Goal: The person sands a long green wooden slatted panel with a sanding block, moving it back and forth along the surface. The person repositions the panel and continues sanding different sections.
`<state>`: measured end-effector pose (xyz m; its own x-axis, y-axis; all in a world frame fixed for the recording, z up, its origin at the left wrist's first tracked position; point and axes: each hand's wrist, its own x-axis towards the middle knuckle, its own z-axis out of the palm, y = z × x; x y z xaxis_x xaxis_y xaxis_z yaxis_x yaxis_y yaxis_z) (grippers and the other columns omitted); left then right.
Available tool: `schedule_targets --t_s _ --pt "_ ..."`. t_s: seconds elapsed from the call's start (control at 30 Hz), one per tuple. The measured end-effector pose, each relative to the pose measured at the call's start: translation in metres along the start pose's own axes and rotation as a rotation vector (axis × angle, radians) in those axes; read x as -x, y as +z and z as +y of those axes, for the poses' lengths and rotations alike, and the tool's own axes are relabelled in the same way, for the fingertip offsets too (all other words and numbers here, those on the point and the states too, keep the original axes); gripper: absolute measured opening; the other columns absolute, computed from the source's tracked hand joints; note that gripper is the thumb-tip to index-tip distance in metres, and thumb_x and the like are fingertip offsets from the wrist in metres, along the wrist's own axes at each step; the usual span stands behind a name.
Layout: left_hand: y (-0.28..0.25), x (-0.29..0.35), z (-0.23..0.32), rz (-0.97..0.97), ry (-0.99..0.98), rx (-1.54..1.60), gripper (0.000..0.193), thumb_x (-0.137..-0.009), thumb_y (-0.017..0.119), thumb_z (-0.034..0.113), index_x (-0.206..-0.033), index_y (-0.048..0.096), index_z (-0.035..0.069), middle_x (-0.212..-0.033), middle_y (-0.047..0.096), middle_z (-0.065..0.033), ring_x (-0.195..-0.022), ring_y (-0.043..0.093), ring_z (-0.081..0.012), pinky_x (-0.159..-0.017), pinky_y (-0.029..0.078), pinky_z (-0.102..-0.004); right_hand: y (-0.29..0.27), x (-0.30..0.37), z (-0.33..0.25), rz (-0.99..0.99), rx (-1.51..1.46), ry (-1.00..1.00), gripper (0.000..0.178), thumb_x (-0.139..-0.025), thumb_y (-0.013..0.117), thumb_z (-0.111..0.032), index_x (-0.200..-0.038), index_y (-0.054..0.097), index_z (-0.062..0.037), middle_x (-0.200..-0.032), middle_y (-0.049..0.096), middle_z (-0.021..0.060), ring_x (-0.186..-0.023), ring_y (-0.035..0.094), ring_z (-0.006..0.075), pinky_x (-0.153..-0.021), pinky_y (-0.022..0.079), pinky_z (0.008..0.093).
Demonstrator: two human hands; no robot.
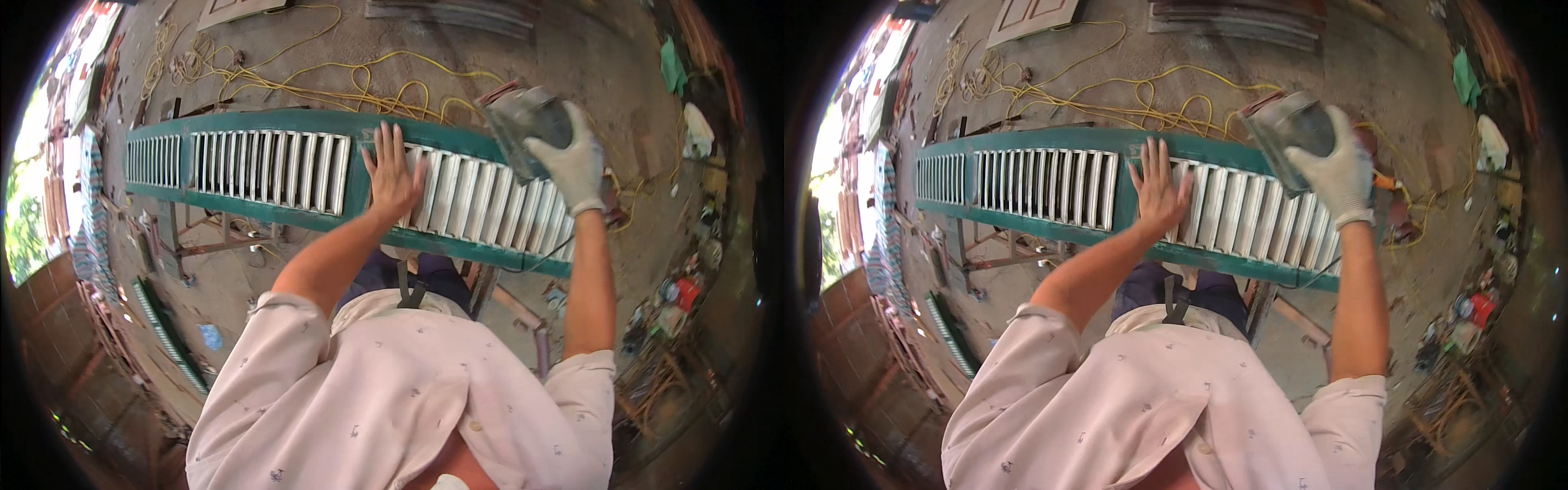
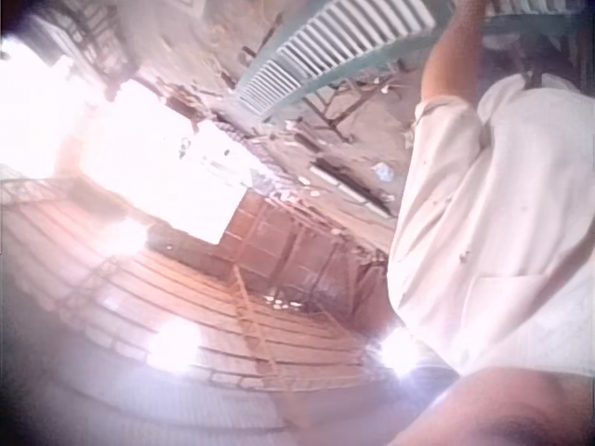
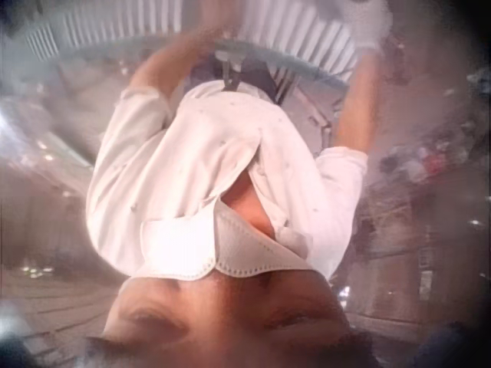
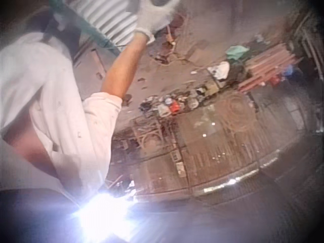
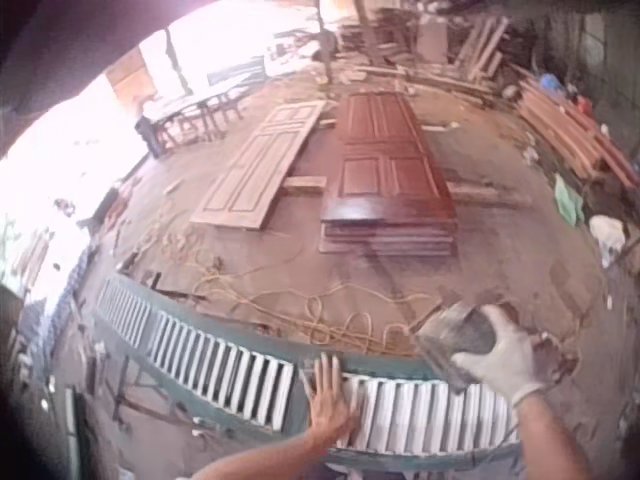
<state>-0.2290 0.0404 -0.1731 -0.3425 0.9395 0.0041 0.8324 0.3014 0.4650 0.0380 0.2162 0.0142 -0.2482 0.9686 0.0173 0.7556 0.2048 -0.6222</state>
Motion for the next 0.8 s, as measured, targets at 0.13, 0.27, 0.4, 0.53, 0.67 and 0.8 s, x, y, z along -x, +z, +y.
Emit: schedule_targets --t_s 0.13,0.27,0.4,0.53,0.67,0.8 --pt "-0.024 0.093 -0.011 -0.145 -0.048 0.236 0.091 -0.103 0.066 0.044 -0.171 0.027 -0.002 -0.178 0.023 -0.0289 -0.166 0.02 -0.0468 -0.134 0.008 -0.064 0.049 -0.012 -0.064 -0.251 0.007 -0.127 0.082 -0.075 0.091 -0.033 -0.147 0.06 -0.0086 -0.136 0.072 0.0185 -0.121 0.073 0.0359 -0.104 0.058 0.0438" --pt "-0.095 0.097 -0.024 -0.099 0.182 0.202 0.096 -0.093 0.08 0.027 -0.17 0.029 0.0 -0.174 0.029 -0.028 -0.163 0.026 -0.0485 -0.134 0.021 -0.0585 0.1 -0.026 -0.096 -0.378 0.233 -0.245 0.083 -0.08 0.085 -0.036 -0.154 0.056 -0.0118 -0.151 0.063 0.0146 -0.135 0.065 0.0342 -0.112 0.053 0.0459" --pt "-0.155 -0.009 -0.044 -0.014 0.245 0.369 0.109 -0.084 0.087 0.017 -0.171 0.024 0.001 -0.173 0.031 -0.0253 -0.16 0.032 -0.0471 -0.131 0.034 -0.0533 0.14 -0.039 -0.126 -0.466 0.306 -0.416 0.082 -0.08 0.085 -0.038 -0.152 0.056 -0.0138 -0.15 0.065 0.0121 -0.131 0.067 0.0348 -0.108 0.056 0.0459" --pt "-0.211 -0.113 -0.058 -0.337 0.355 0.162 0.12 -0.076 0.095 0.024 -0.17 0.025 0.002 -0.159 0.051 -0.0261 -0.147 0.052 -0.0429 -0.124 0.044 -0.048 0.175 -0.041 -0.197 -0.615 0.362 -0.427 0.08 -0.079 0.087 -0.045 -0.147 0.057 -0.0134 -0.145 0.067 0.0166 -0.126 0.07 0.0377 -0.104 0.058 0.0471" --pt "-0.223 -0.164 -0.056 -0.678 0.382 -0.042 0.124 -0.067 0.1 0.03 -0.168 0.031 0.004 -0.133 0.073 -0.023 -0.127 0.069 -0.0423 -0.112 0.054 -0.0465 0.182 -0.052 -0.209 -0.693 0.431 -0.349 0.082 -0.078 0.087 -0.052 -0.143 0.057 -0.0107 -0.134 0.072 0.0208 -0.122 0.072 0.0394 -0.102 0.058 0.049" --pt "-0.209 -0.179 -0.008 -0.835 0.375 -0.009 0.092 -0.067 0.1 0.039 -0.142 0.062 0.002 -0.102 0.081 -0.018 -0.089 0.081 -0.0348 -0.09 0.063 -0.0433 0.149 -0.046 -0.177 -0.594 0.504 -0.38 0.08 -0.078 0.087 -0.054 -0.137 0.059 -0.0085 -0.129 0.075 0.0208 -0.119 0.073 0.0396 -0.1 0.058 0.0498"
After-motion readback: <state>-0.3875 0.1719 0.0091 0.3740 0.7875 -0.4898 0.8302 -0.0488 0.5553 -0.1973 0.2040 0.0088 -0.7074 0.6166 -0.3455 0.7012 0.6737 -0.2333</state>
